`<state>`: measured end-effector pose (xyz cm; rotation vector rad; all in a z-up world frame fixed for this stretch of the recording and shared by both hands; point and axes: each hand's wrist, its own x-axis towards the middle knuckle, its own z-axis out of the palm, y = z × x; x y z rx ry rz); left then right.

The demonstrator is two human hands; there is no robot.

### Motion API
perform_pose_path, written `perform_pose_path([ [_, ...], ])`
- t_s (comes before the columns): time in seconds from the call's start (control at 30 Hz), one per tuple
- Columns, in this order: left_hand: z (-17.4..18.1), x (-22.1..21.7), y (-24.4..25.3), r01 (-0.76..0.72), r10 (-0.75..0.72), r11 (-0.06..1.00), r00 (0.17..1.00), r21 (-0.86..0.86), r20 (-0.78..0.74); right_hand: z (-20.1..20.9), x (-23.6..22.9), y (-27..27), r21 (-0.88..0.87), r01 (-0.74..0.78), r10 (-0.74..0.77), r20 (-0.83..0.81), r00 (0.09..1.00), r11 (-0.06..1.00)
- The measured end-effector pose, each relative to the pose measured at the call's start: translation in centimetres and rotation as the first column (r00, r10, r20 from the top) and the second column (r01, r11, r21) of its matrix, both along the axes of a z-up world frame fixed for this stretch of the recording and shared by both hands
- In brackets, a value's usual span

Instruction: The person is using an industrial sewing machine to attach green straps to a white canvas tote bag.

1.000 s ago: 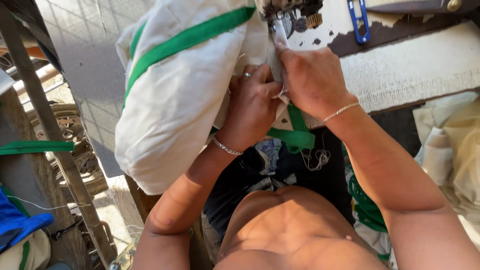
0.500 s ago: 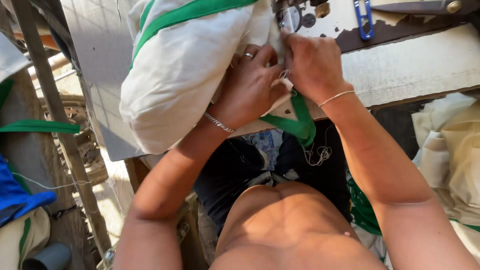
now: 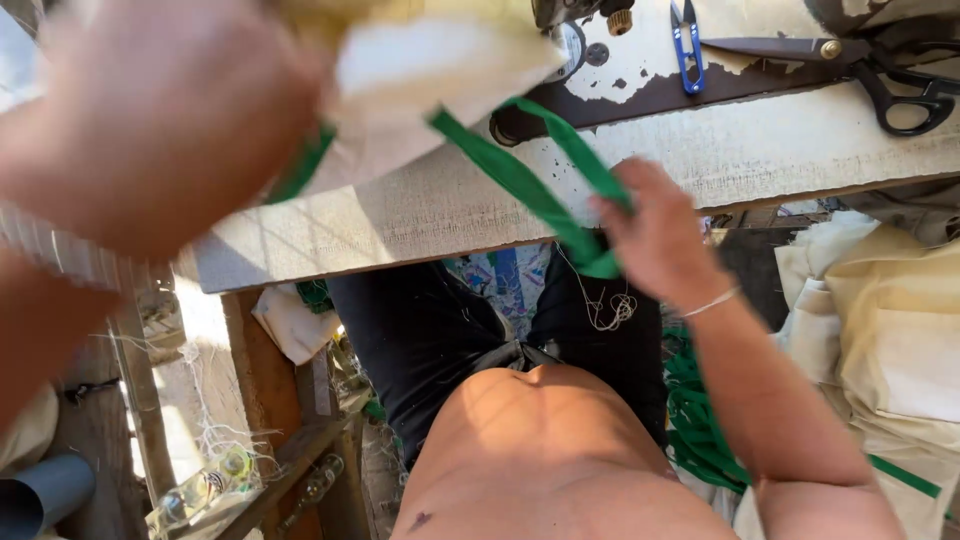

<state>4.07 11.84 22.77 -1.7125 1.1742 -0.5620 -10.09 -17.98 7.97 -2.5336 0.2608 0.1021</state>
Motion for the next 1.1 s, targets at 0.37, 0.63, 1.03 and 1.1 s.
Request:
perform_pose_path([
  [0.37,-23.5,-17.5,-11.1,-0.152,-0.313,0.922,0.249,-0.356,-0.916,-2.2,1.1,-9.5,-0.949,0.057,0.449,0.199,0.871,0.31],
  [0.63,-12.7,-5.5,-15.1,-0.097,-0.186,0.948,0.606,-0.304,-0.773,-5.6,-7.5,2.0,0.304,0.316,-0.232,-0.281,0.931,0.899],
  [1.03,-7.9,-0.8,-2.6,-0.369,0.219,0.83,0.906,-0.418,-0.363,-3.8,-7.1,4.3,0.33,0.282,-0.152,-0.369,0.917,0.901],
  [1.1,-8.1,-5.2,-9.5,-0.393,-0.298,0.656,0.649,-0.644,-0.7,-2.9,-6.3,5.0,0.318,0.303,-0.184,-0.355,0.917,0.898],
])
